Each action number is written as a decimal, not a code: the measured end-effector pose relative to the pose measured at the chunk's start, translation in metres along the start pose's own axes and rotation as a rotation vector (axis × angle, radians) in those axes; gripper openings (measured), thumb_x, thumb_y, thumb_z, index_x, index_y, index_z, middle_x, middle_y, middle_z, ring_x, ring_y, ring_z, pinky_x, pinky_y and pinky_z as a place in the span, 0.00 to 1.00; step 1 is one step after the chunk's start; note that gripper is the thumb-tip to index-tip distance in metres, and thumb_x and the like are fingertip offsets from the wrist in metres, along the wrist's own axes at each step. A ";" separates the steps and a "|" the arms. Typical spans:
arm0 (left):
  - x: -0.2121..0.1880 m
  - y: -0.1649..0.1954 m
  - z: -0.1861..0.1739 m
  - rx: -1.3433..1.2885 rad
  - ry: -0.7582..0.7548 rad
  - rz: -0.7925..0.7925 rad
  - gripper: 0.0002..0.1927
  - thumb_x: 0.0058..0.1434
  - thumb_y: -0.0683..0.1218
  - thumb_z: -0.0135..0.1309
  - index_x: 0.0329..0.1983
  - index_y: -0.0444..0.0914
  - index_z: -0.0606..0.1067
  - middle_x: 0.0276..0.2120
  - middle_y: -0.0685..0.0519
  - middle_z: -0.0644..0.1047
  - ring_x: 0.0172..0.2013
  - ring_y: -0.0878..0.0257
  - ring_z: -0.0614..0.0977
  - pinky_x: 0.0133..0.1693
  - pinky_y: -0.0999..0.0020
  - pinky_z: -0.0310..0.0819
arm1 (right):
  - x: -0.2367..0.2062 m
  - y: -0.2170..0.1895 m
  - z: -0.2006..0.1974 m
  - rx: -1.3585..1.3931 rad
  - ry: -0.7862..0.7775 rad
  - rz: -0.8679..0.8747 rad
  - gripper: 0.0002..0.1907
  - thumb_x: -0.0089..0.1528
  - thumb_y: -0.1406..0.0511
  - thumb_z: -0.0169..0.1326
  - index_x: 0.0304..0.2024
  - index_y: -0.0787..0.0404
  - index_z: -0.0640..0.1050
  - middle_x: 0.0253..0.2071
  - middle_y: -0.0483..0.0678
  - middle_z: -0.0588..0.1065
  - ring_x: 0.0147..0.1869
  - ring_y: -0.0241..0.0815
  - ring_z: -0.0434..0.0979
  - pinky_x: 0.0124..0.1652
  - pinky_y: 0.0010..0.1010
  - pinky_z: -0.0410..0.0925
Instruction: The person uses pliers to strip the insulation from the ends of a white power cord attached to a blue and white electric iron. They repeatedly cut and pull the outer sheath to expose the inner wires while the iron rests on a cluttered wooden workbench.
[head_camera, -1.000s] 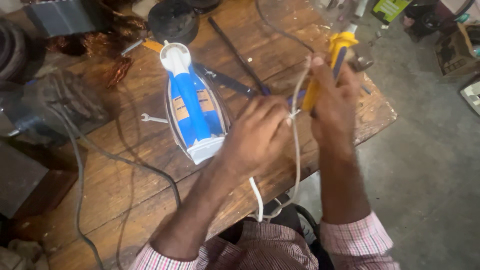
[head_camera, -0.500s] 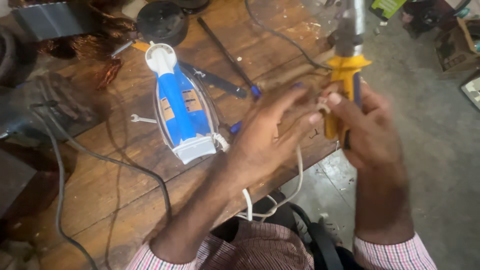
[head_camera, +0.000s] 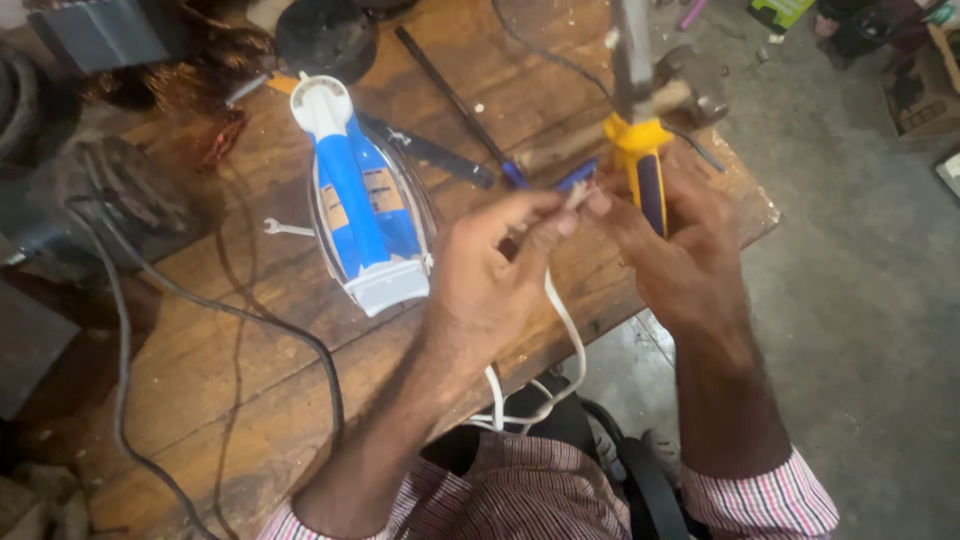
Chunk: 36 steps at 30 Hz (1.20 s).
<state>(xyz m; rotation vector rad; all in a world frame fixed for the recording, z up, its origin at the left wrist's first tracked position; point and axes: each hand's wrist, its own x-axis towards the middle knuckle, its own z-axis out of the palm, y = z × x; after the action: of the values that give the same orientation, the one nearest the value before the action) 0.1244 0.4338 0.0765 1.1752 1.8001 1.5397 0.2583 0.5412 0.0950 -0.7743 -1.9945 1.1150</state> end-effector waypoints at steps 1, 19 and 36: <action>-0.001 0.000 -0.001 -0.011 0.036 0.049 0.13 0.68 0.48 0.56 0.50 0.38 0.82 0.38 0.51 0.86 0.36 0.64 0.85 0.32 0.70 0.78 | 0.000 0.001 0.001 -0.068 0.004 0.032 0.06 0.66 0.69 0.62 0.42 0.67 0.81 0.33 0.45 0.70 0.36 0.34 0.66 0.35 0.29 0.60; 0.011 -0.044 -0.018 -0.299 -0.101 0.084 0.17 0.69 0.45 0.53 0.58 0.32 0.74 0.41 0.47 0.80 0.38 0.65 0.84 0.31 0.69 0.85 | 0.015 0.025 0.037 -0.036 0.095 -0.335 0.03 0.72 0.74 0.57 0.46 0.71 0.77 0.45 0.46 0.72 0.48 0.35 0.73 0.49 0.27 0.67; 0.025 -0.047 -0.027 -0.628 0.042 0.054 0.17 0.74 0.48 0.51 0.58 0.32 0.77 0.34 0.55 0.80 0.32 0.72 0.77 0.31 0.78 0.67 | -0.008 0.041 0.034 -0.701 0.136 -0.551 0.24 0.59 0.75 0.63 0.57 0.60 0.76 0.70 0.55 0.63 0.76 0.60 0.59 0.72 0.53 0.52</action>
<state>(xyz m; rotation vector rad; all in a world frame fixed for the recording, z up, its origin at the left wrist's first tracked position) 0.0761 0.4412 0.0421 0.8840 1.1636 1.9675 0.2418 0.5379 0.0441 -0.5430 -2.2875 0.0313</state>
